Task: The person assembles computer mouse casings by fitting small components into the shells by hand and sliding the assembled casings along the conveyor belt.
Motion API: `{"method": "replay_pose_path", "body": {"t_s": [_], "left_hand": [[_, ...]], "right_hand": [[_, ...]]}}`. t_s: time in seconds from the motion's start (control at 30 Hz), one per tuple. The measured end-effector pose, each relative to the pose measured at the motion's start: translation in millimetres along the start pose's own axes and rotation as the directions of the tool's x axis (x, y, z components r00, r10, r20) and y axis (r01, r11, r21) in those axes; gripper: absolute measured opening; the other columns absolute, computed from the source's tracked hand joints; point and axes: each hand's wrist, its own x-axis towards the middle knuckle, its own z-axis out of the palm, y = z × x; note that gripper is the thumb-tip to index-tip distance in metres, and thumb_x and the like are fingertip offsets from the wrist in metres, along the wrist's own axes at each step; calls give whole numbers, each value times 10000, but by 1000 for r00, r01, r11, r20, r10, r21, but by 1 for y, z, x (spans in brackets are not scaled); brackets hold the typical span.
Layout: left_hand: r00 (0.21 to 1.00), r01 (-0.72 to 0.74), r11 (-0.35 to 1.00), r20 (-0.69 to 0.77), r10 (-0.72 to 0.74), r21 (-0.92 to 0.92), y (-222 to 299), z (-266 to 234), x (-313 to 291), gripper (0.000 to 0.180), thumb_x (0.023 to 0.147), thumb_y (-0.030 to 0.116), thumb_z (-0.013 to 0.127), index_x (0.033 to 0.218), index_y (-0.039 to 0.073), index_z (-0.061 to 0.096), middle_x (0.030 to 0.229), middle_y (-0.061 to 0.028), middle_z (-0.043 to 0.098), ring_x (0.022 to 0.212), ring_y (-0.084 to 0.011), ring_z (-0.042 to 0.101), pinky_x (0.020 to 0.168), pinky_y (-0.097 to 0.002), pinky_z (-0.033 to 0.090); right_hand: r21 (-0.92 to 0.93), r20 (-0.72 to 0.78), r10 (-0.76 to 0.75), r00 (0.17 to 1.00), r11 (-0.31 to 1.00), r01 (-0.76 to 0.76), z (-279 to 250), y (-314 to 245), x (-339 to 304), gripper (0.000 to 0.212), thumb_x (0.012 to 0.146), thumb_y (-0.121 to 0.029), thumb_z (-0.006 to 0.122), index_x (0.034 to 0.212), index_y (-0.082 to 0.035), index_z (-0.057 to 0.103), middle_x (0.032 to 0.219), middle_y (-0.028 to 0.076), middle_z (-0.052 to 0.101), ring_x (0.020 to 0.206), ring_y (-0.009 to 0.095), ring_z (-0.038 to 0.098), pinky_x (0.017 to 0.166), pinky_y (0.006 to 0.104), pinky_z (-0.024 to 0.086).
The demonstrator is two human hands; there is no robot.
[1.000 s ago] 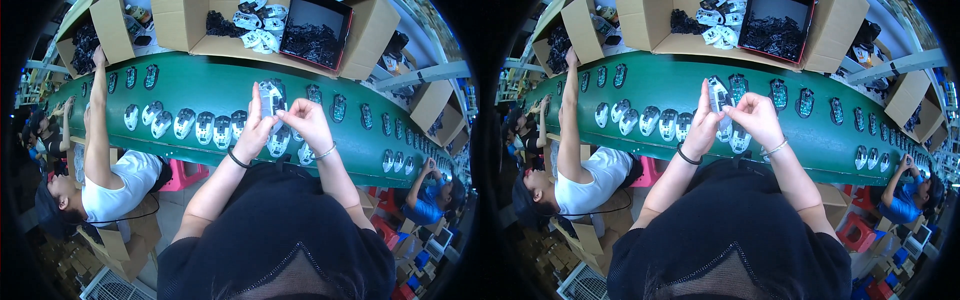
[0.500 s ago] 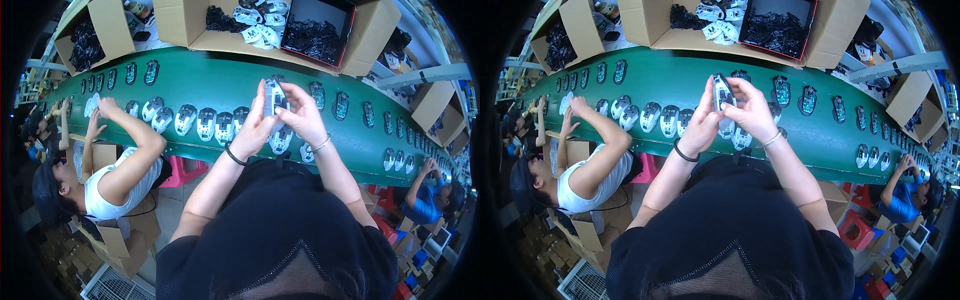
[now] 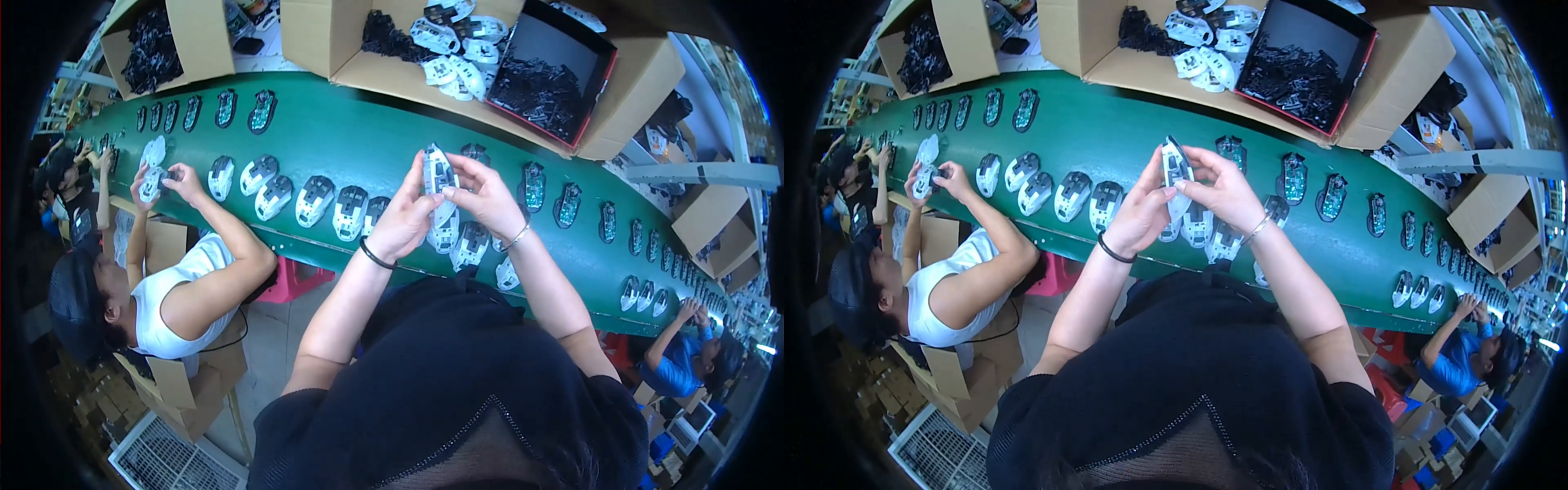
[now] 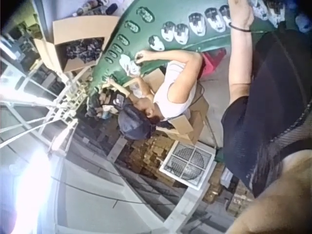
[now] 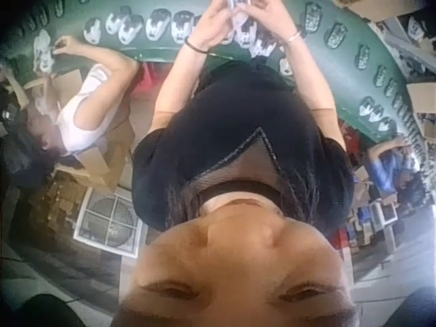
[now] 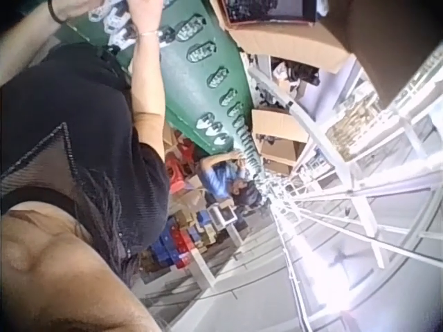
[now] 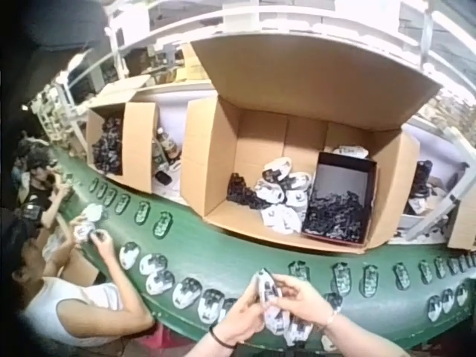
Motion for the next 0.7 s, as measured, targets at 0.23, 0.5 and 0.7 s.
{"method": "replay_pose_path", "body": {"t_s": [0.23, 0.5, 0.7], "left_hand": [[994, -58, 998, 91, 58, -1, 7, -14, 3, 792, 847, 34, 562, 1450, 129, 57, 1381, -102, 280, 1228, -202, 359, 1017, -365, 315], [992, -102, 995, -71, 101, -11, 23, -40, -4, 793, 807, 22, 610, 1433, 144, 139, 1324, -103, 341, 1186, -251, 434, 966, -385, 393], [976, -182, 962, -154, 151, -205, 22, -88, -4, 722, 725, 344, 738, 1293, 137, 344, 1076, -75, 569, 897, -213, 612, 639, -308, 547]], "right_hand": [[-61, -41, -39, 998, 997, 36, 12, -12, 8, 505, 738, -33, 667, 1207, -11, 482, 1056, 65, 553, 906, 124, 541, 764, 257, 482], [-13, 224, -15, 975, 1000, 18, 17, -3, 52, 438, 776, -80, 679, 1170, -18, 499, 1055, 34, 584, 924, 117, 563, 772, 270, 476], [-842, 50, -328, 943, 493, 216, -24, -14, 231, 134, 763, -123, 626, 863, -35, 640, 821, 120, 640, 768, 217, 621, 684, 298, 505]]}}
